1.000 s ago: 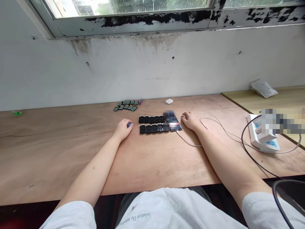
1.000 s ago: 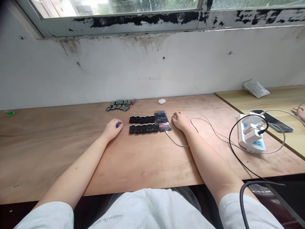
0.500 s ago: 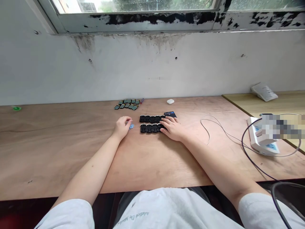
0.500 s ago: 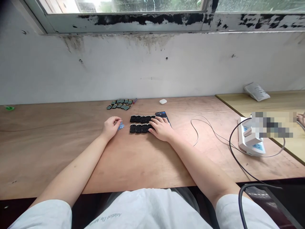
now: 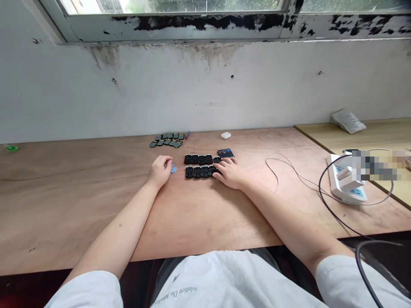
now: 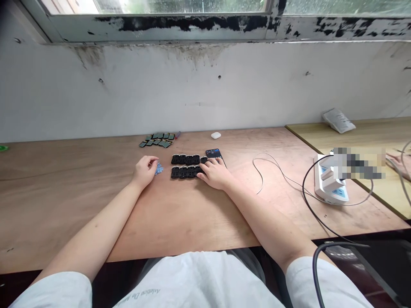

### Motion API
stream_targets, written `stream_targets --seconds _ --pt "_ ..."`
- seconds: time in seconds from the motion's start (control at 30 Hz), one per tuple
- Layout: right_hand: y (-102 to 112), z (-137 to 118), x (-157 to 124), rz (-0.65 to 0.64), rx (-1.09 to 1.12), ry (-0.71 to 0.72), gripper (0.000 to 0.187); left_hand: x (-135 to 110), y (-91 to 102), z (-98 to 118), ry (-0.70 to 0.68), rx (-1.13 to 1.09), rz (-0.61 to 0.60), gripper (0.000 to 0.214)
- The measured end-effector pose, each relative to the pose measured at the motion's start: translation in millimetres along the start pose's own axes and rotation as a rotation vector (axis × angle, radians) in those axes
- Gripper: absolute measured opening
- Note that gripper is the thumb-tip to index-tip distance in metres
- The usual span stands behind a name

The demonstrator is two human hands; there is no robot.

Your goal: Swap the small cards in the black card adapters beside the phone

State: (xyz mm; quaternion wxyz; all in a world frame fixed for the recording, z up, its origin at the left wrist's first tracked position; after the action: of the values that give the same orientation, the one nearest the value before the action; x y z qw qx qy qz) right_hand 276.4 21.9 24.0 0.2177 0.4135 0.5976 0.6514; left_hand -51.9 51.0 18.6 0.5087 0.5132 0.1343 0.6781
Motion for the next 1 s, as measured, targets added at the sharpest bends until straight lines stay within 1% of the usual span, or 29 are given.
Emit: stream_targets --seconds 0.13,0.27,0.37,0.43,0.5,0.53,0.6,0.67,0.73,0.8,0.9,1.0 --pt "8 -5 -3 -0.01 -0.021 0.016 0.05 0 -0.3 -2 -0.023 -0.003 0.01 0.028" --pt "14 -9 -6 -0.01 -0.018 0.024 0.048 -1 0.5 -4 -0.049 0.0 0.047 0.028" --pt "18 -13 -7 -0.019 -0.014 0.036 0.049 -2 0.9 -1 -0.055 -0.014 0.062 0.028" --pt "22 -14 -7 -0.009 -0.01 0.045 0.048 -5 1.4 6 -0.067 -0.036 0.087 0.024" --pt "26 -13 -8 0.019 -0.008 0.048 0.043 -10 2.0 17 -0.088 -0.062 0.137 0.018" --pt "28 -12 -9 0.036 -0.009 0.054 0.038 -14 1.9 24 -0.103 -0.078 0.164 0.014" --pt "32 -9 -11 0.052 -0.013 0.092 0.027 -23 -0.7 40 -0.15 -0.126 0.177 0.01" --pt "34 -8 -13 0.032 -0.006 0.184 0.019 -32 -6.8 58 -0.182 -0.192 0.124 0.011" --pt "35 -9 -15 0.003 0.017 0.253 0.019 -41 -13.1 74 -0.177 -0.267 0.065 0.012" --pt "34 -13 -17 -0.016 0.055 0.289 0.019 -47 -17.4 87 -0.142 -0.344 0.044 0.013" --pt "28 -29 -19 -0.029 0.149 0.358 0.018 -53 -23.5 99 -0.105 -0.42 -0.026 0.015" --pt "15 -46 -20 -0.027 0.277 0.421 0.022 -55 -28.6 103 -0.106 -0.47 -0.11 0.018"
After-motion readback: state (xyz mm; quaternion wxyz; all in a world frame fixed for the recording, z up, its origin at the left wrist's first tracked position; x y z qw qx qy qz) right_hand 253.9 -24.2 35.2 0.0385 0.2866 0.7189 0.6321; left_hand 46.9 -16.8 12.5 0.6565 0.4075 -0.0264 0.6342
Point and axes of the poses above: each hand's wrist, its own x-axis towards the middle knuckle, its own y-axis out of the back of the hand, z = x × y, the point moved 4 cm from there along x, towards the middle knuckle, and after that the axes turned 1 degree about -y, right-handed, at the moved point
